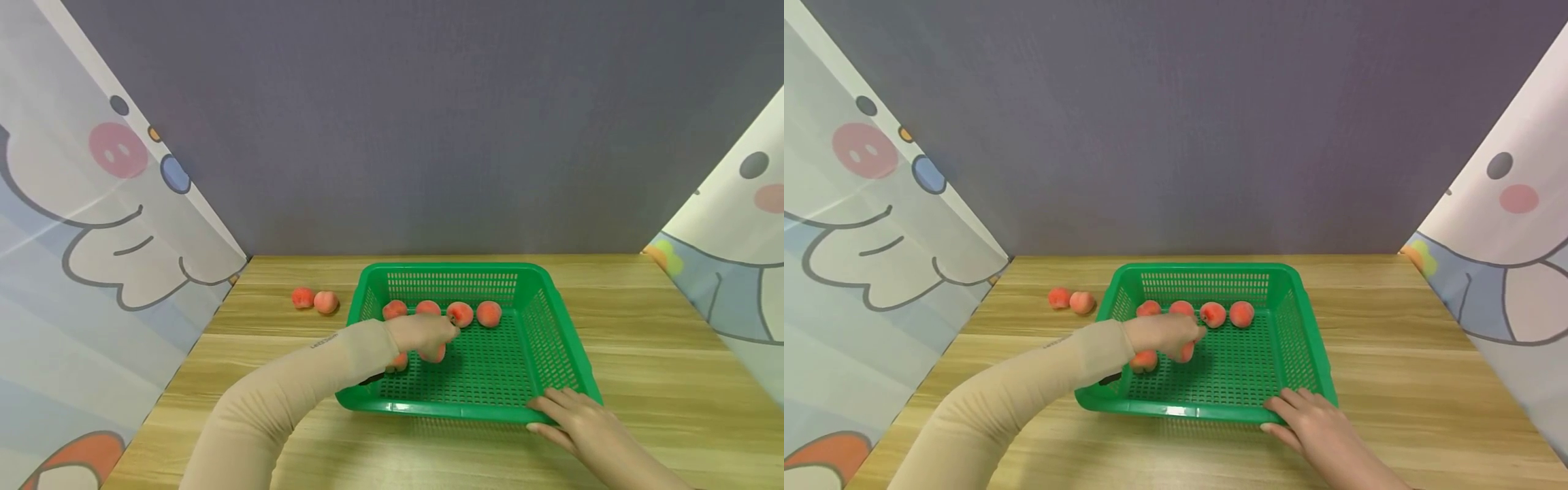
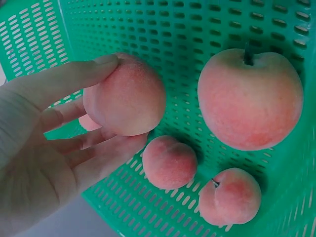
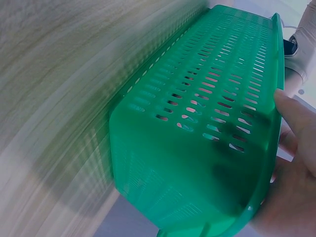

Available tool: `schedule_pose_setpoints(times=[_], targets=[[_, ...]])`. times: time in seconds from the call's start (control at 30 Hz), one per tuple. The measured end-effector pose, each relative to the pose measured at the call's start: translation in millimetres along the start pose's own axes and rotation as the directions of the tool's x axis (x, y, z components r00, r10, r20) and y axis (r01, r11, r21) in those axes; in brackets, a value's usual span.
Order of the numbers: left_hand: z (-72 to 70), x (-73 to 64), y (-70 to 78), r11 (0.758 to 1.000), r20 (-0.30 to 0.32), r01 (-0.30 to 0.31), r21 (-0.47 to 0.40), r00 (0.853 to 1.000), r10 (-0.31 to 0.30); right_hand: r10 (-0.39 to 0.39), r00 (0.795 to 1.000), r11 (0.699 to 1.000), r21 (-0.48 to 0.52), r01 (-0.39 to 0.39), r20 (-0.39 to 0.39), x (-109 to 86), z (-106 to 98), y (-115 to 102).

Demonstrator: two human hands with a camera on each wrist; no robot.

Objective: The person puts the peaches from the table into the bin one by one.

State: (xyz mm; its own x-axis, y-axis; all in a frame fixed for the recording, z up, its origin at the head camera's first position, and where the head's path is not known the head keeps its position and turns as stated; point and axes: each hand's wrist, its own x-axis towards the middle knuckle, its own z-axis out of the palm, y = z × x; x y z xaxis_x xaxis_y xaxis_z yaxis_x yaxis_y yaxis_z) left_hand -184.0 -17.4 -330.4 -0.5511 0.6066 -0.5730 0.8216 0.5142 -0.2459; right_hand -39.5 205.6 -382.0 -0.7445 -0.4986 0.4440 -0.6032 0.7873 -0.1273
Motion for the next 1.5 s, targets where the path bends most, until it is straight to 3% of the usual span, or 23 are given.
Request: schedule_pose_setpoints(times=[0.03,0.07,0.17,0.43,1.03,1.5], targets=[[1.4,1.9,-0.1,0.985,-0.043,0.001,-0.170,0.999,-0.008,0.002,1.000,1.000,-0.003,-0.002,-0.001,0.0,0.0,-0.1],[2.7,3.7,-0.1,0.965,-0.056,-0.001,-0.264,0.998,-0.014,0.003,1.000,1.000,-0.004,-0.003,-0.003,0.0,-0.1,-0.3],[5.4,6.2,0.2,0.953,-0.051,-0.006,-0.304,0.999,-0.010,0.014,1.000,1.000,-0.011,-0.014,-0.008,-0.2,-0.2,-1.0],[8.6,6.4,2.5,0.946,-0.012,0.008,-0.323,1.000,-0.013,0.027,0.999,1.000,-0.005,-0.027,-0.020,0.2,-1.1,-2.5],[16.5,15.1,5.0,0.967,-0.029,-0.015,-0.254,1.000,0.008,0.025,0.999,1.000,0.005,-0.025,-0.032,1.2,-2.2,-4.5],[17.4,18.8,5.1,0.966,-0.012,0.006,-0.258,1.000,-0.010,0.012,0.999,1.000,-0.008,-0.013,-0.030,0.5,-0.7,-3.9]])
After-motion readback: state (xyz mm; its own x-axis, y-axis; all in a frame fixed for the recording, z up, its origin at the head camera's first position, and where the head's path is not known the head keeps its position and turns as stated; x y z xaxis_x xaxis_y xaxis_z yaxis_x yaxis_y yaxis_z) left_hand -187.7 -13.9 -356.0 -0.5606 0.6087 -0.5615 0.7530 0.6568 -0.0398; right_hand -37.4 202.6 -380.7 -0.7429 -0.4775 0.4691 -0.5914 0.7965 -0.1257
